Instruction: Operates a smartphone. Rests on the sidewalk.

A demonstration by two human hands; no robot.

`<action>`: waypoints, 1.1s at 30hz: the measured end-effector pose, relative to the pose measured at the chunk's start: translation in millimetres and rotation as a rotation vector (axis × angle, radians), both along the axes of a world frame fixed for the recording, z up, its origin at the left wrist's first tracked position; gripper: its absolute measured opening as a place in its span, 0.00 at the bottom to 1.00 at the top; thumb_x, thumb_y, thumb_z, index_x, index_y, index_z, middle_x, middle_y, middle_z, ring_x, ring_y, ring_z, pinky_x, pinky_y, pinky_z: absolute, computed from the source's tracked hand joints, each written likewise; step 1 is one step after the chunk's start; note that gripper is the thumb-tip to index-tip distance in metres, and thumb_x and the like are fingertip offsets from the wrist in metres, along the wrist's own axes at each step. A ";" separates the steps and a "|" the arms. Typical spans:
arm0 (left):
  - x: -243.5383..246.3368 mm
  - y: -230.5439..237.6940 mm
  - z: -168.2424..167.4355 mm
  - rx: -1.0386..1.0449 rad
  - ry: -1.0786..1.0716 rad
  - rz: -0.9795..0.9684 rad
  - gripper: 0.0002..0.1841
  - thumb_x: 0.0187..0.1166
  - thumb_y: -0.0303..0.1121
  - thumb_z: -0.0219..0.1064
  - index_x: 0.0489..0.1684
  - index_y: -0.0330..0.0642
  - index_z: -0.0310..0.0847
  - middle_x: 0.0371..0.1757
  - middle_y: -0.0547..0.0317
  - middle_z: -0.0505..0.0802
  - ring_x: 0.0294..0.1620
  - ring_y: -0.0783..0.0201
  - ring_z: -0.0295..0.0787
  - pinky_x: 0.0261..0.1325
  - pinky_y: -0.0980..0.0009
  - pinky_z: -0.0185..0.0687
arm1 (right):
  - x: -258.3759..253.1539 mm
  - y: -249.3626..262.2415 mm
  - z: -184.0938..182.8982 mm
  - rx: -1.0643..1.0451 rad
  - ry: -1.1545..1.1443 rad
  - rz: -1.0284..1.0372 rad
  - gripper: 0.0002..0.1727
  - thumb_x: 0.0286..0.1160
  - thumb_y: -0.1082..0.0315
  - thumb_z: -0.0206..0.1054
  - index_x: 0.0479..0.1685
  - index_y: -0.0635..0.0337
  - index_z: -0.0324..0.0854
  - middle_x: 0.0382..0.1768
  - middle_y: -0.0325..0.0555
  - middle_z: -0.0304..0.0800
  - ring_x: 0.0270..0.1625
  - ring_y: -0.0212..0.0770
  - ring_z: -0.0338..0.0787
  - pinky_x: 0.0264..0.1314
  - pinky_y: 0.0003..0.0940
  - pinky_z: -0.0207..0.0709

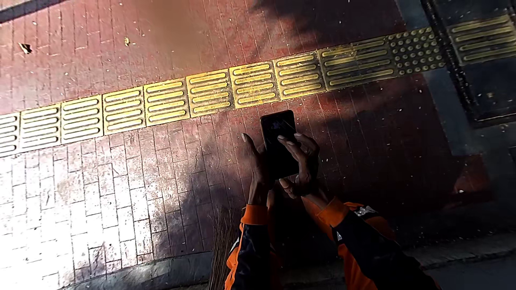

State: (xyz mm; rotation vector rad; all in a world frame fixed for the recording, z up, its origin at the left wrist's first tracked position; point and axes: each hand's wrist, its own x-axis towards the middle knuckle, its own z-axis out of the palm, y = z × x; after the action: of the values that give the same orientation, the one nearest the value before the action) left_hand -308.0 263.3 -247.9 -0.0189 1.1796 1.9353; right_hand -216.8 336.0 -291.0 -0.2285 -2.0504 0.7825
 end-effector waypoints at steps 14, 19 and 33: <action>0.9 2.1 -2.8 -0.040 0.029 -0.006 0.59 0.67 0.83 0.13 0.51 0.47 0.87 0.38 0.53 0.96 0.40 0.61 0.96 0.40 0.61 0.93 | -1.7 12.8 1.5 -0.047 0.064 -0.130 0.46 0.80 0.24 0.38 0.79 0.52 0.71 0.79 0.50 0.76 0.84 0.51 0.67 0.84 0.46 0.62; 2.1 3.0 1.9 -0.034 -0.019 -0.052 0.63 0.61 0.85 0.13 0.54 0.42 0.84 0.39 0.47 0.97 0.41 0.54 0.97 0.40 0.57 0.94 | -1.4 22.3 1.5 -0.121 0.067 -0.177 0.44 0.79 0.25 0.42 0.80 0.50 0.69 0.80 0.51 0.75 0.84 0.53 0.68 0.83 0.49 0.66; 5.5 9.3 -1.3 -0.085 -0.026 -0.066 0.63 0.58 0.88 0.14 0.52 0.42 0.83 0.36 0.51 0.96 0.38 0.59 0.96 0.38 0.59 0.93 | -2.8 24.3 3.0 -0.053 -0.051 -0.211 0.47 0.79 0.25 0.40 0.81 0.55 0.68 0.78 0.52 0.79 0.82 0.55 0.68 0.86 0.52 0.52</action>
State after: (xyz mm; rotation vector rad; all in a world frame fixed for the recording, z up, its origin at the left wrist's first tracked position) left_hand -302.5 272.6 -249.2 -0.0494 1.2294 1.8217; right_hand -219.6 360.3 -288.0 -0.4903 -2.0152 0.7068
